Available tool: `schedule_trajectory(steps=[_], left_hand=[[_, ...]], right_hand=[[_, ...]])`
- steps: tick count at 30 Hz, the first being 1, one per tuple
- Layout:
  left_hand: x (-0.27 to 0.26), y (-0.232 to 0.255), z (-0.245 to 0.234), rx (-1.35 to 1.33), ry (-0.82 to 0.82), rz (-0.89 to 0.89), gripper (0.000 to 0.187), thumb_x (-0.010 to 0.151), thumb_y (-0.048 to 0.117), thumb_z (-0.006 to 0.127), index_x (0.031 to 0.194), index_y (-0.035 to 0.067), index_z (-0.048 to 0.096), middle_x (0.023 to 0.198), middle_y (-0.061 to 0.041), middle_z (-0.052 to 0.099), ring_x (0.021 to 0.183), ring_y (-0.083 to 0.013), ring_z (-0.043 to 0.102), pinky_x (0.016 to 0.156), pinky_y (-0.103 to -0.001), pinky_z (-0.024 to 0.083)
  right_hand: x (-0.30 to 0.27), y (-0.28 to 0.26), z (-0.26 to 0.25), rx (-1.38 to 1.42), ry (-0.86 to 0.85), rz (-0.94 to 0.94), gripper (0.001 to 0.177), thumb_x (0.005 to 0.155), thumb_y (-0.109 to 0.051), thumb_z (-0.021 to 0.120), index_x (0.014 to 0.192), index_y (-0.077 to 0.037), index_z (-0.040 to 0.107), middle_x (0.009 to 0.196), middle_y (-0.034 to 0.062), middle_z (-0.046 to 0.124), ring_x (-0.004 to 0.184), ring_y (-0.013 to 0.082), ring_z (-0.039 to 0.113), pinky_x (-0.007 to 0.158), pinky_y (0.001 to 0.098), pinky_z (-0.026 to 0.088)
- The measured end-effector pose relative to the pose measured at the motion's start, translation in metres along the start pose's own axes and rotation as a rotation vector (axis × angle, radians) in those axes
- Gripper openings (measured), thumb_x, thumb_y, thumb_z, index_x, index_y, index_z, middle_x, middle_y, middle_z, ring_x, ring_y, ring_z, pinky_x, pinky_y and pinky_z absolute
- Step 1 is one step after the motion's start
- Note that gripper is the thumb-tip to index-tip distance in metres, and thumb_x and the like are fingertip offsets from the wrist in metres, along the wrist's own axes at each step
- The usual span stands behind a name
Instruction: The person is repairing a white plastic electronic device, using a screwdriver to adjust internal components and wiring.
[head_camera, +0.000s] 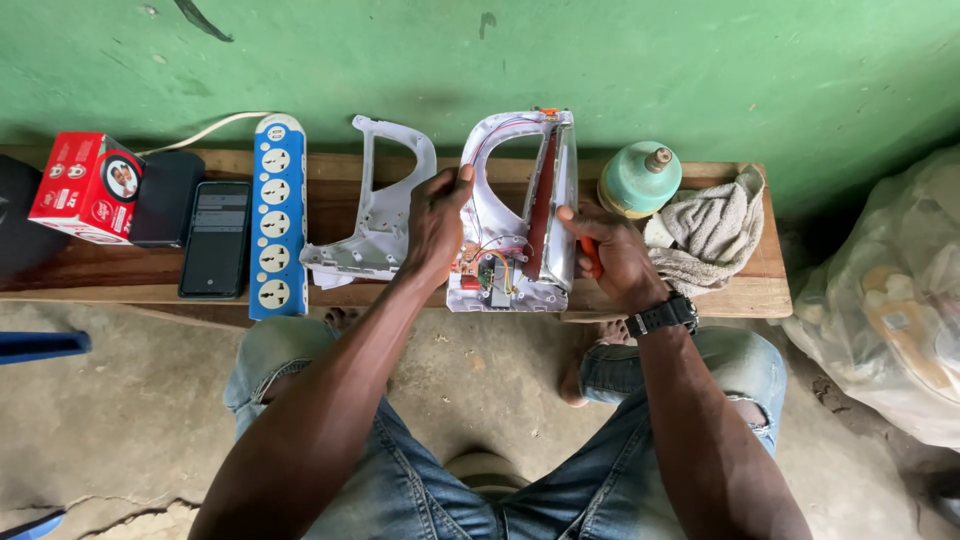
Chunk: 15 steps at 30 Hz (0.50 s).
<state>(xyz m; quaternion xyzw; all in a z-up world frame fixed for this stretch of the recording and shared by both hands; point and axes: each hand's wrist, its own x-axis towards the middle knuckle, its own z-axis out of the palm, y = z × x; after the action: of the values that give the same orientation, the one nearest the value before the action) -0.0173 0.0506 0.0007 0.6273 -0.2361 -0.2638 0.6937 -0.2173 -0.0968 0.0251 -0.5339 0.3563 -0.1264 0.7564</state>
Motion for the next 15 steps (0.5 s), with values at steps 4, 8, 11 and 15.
schedule_trajectory(steps=[4, 8, 11, 15], left_hand=[[-0.012, 0.022, 0.003, -0.003, -0.042, 0.037, 0.04, 0.103, 0.039, 0.062, 0.084, 0.004, 0.066, 0.07, 0.008, 0.035, 0.07, -0.0079, 0.029, 0.061, -0.029, 0.025], [-0.022, 0.037, 0.003, 0.025, -0.086, 0.098, 0.037, 0.104, 0.037, 0.061, 0.109, 0.005, 0.078, 0.071, 0.008, 0.041, 0.069, -0.0068, 0.029, 0.062, -0.028, 0.025], [-0.025, 0.044, 0.003, -0.068, -0.156, 0.119, 0.037, 0.104, 0.035, 0.061, 0.113, 0.002, 0.076, 0.079, 0.003, 0.062, 0.074, -0.0057, 0.048, 0.069, -0.026, 0.038], [-0.025, 0.044, 0.0, -0.116, -0.206, 0.147, 0.039, 0.104, 0.034, 0.061, 0.117, 0.0, 0.073, 0.091, -0.008, 0.078, 0.082, -0.0071, 0.067, 0.079, -0.025, 0.051]], right_hand=[[-0.002, -0.005, -0.006, 0.095, -0.128, -0.027, 0.021, 0.093, -0.025, 0.074, 0.101, -0.008, 0.064, 0.067, -0.0049, 0.05, 0.048, 0.0068, 0.039, 0.044, 0.0243, 0.029], [0.0, -0.004, -0.012, 0.162, -0.24, -0.062, 0.023, 0.091, -0.017, 0.071, 0.109, -0.004, 0.065, 0.073, -0.0028, 0.056, 0.05, 0.0072, 0.042, 0.046, 0.0244, 0.031], [0.003, 0.0, -0.019, 0.212, -0.304, -0.075, 0.024, 0.09, -0.014, 0.07, 0.111, -0.003, 0.065, 0.074, -0.0006, 0.058, 0.051, 0.0083, 0.044, 0.048, 0.0252, 0.033], [0.004, 0.002, -0.022, 0.237, -0.38, -0.098, 0.026, 0.091, -0.013, 0.071, 0.112, 0.0, 0.064, 0.074, 0.0008, 0.058, 0.053, 0.0089, 0.046, 0.051, 0.0261, 0.035]])
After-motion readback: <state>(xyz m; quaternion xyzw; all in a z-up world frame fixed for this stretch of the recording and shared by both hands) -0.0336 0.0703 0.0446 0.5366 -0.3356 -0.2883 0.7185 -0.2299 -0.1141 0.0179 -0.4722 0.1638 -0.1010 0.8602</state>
